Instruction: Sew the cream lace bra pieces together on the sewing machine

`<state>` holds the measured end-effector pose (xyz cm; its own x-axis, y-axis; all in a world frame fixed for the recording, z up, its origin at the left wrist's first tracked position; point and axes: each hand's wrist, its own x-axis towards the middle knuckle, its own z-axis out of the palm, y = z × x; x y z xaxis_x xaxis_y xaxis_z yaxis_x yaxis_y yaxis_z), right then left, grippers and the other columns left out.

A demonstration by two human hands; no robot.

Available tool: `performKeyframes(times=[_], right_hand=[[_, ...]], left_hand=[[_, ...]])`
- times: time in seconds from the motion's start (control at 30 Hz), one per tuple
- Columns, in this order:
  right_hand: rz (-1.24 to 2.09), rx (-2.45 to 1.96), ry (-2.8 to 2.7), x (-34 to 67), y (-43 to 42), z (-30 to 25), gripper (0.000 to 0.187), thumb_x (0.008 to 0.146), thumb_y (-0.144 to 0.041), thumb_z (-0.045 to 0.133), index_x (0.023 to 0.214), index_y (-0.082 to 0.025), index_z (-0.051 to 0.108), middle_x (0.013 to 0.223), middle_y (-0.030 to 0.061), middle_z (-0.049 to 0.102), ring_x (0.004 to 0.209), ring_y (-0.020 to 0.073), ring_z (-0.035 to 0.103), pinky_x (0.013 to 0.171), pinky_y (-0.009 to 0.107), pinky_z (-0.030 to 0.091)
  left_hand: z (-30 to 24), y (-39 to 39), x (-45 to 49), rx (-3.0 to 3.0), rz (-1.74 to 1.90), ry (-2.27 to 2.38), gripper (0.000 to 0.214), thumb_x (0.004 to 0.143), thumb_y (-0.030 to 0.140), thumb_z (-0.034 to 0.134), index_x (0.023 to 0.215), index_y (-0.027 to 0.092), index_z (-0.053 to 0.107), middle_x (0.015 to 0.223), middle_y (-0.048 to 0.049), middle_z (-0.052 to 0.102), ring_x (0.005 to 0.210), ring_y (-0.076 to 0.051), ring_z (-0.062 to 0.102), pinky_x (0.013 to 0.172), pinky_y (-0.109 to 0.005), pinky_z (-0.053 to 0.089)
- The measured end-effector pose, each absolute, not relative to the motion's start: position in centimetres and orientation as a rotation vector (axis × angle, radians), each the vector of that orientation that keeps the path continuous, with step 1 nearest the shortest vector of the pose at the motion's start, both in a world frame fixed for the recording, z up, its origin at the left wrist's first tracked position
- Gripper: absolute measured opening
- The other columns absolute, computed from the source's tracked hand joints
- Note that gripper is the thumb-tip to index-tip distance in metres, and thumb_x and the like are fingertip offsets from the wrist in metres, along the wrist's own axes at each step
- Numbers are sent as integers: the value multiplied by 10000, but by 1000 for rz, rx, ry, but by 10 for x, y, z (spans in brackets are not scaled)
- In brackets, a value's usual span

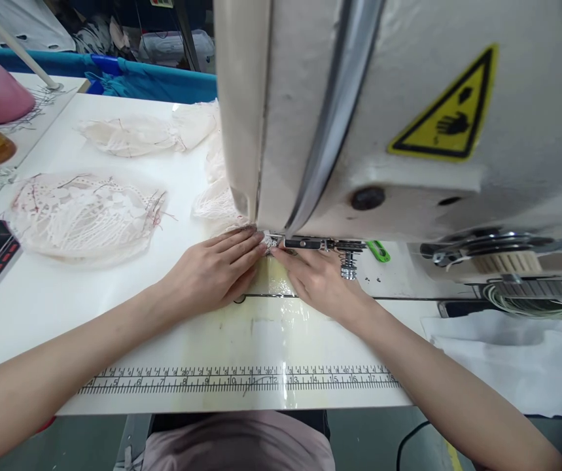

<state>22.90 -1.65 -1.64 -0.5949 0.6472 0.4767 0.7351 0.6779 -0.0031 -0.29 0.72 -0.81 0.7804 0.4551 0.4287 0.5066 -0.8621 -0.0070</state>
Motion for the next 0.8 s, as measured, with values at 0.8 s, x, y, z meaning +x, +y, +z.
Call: performKeyframes(times=[0.8], right_hand=[[-35, -1308, -2279, 241, -10, -32, 319, 924, -215, 445, 1139, -277, 673, 955, 34, 727, 898, 195, 648, 836, 349, 474]], left_hand=[[-4, 6, 0, -2871, -491, -970, 391, 960, 288, 458, 1298, 137, 583, 1290, -128, 634, 1256, -292, 554, 1077, -485, 426]])
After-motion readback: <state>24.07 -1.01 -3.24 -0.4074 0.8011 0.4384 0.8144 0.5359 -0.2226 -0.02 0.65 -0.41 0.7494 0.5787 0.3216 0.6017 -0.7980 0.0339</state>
